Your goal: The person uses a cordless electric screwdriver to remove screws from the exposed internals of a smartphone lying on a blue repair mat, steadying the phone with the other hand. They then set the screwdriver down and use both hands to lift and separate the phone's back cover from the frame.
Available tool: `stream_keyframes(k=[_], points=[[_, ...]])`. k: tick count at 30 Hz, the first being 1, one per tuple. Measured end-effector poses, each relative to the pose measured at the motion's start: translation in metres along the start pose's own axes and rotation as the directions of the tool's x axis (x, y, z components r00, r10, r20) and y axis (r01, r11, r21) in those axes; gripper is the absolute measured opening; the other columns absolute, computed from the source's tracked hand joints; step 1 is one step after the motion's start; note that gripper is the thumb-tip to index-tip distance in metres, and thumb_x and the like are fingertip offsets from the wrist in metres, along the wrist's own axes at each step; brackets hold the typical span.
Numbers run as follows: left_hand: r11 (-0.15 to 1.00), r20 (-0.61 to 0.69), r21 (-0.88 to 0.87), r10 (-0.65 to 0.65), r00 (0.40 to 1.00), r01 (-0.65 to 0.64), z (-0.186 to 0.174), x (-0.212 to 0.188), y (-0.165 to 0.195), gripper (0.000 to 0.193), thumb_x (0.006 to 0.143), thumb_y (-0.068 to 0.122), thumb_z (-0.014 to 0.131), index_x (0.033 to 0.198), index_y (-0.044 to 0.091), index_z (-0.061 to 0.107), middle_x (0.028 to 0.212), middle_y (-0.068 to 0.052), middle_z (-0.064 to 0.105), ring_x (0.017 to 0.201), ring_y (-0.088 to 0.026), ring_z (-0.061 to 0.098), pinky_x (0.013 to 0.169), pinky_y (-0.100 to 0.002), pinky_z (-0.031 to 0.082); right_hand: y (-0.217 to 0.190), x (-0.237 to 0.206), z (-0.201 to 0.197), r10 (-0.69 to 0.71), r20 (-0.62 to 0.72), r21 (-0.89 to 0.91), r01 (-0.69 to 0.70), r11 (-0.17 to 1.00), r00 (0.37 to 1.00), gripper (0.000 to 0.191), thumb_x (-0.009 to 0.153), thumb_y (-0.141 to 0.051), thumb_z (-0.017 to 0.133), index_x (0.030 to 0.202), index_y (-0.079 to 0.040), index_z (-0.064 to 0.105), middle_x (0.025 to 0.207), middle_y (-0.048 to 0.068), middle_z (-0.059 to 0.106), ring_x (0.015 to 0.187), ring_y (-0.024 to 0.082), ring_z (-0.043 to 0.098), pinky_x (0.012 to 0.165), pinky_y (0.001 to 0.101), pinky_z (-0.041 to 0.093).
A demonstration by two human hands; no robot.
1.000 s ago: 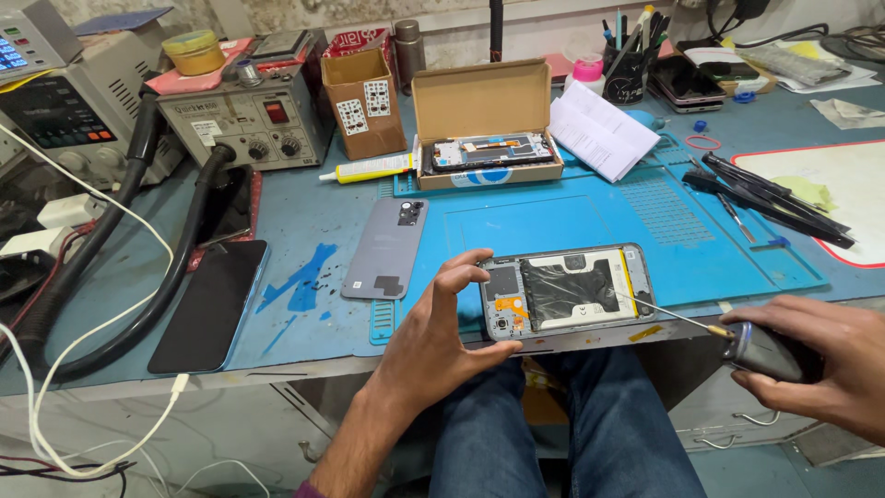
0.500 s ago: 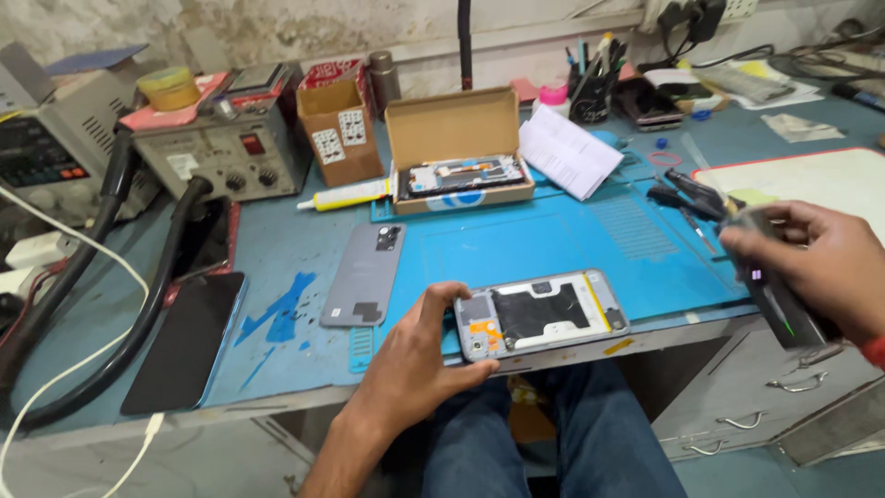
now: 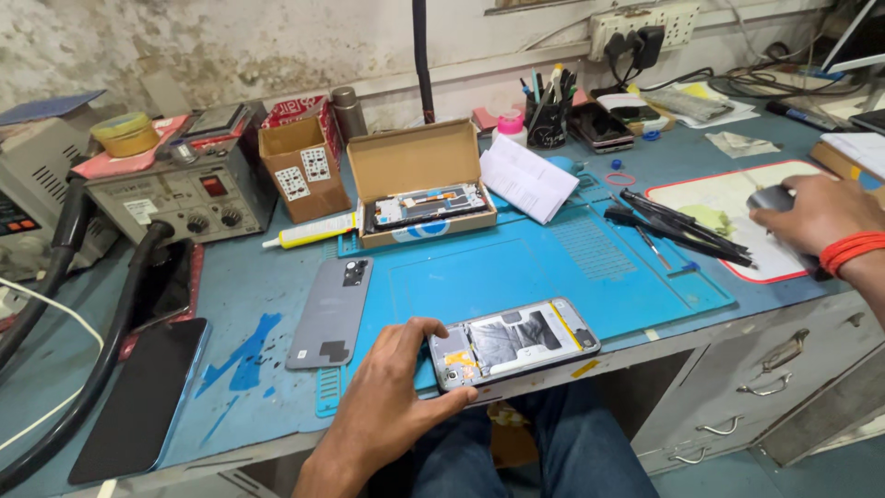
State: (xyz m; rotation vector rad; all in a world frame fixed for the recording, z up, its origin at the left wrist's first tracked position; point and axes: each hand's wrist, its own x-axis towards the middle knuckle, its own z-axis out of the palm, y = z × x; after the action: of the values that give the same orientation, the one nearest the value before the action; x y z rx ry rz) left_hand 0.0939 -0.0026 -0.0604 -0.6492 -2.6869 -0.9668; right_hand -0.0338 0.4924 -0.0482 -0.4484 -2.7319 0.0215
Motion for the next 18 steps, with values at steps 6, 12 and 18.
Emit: stream_keyframes(k=[6,12,18], points=[[0.998,0.075,0.009,-0.059,0.995,0.058,0.0,0.015,0.003,0.065,0.07,0.038,0.086,0.124,0.013,0.06,0.113,-0.012,0.067,0.112,-0.03,0.058,0.094,-0.042,0.048,-0.022,0.003,-0.006,-0.036,0.02,0.008,0.036,0.999,0.999,0.059,0.082,-0.045,0.078,0.131,-0.014,0.074,0.114,0.021,0.076,0.105,0.041,0.073,0.091,0.051,0.057],[1.0,0.051,-0.01,-0.002,0.999,0.002,0.009,0.033,0.003,0.06,0.072,0.036,0.084,0.121,0.011,0.061,0.108,-0.014,0.065,0.108,-0.033,0.056,0.094,-0.043,0.047,-0.081,0.028,-0.003,-0.308,0.007,0.187,0.302,0.935,0.951,0.044,0.089,-0.035,0.072,0.125,-0.01,0.075,0.111,0.024,0.076,0.107,0.042,0.072,0.101,0.0485,0.055],[0.977,0.201,0.025,-0.212,0.956,0.211,0.005,0.037,0.004,0.076,0.074,0.048,0.082,0.139,0.021,0.054,0.109,-0.015,0.058,0.111,-0.03,0.054,0.097,-0.044,0.045,-0.112,0.032,0.003,-0.273,0.198,0.172,0.24,0.955,0.942,0.038,0.086,-0.035,0.075,0.117,-0.013,0.079,0.111,0.017,0.077,0.106,0.037,0.074,0.097,0.0456,0.057]])
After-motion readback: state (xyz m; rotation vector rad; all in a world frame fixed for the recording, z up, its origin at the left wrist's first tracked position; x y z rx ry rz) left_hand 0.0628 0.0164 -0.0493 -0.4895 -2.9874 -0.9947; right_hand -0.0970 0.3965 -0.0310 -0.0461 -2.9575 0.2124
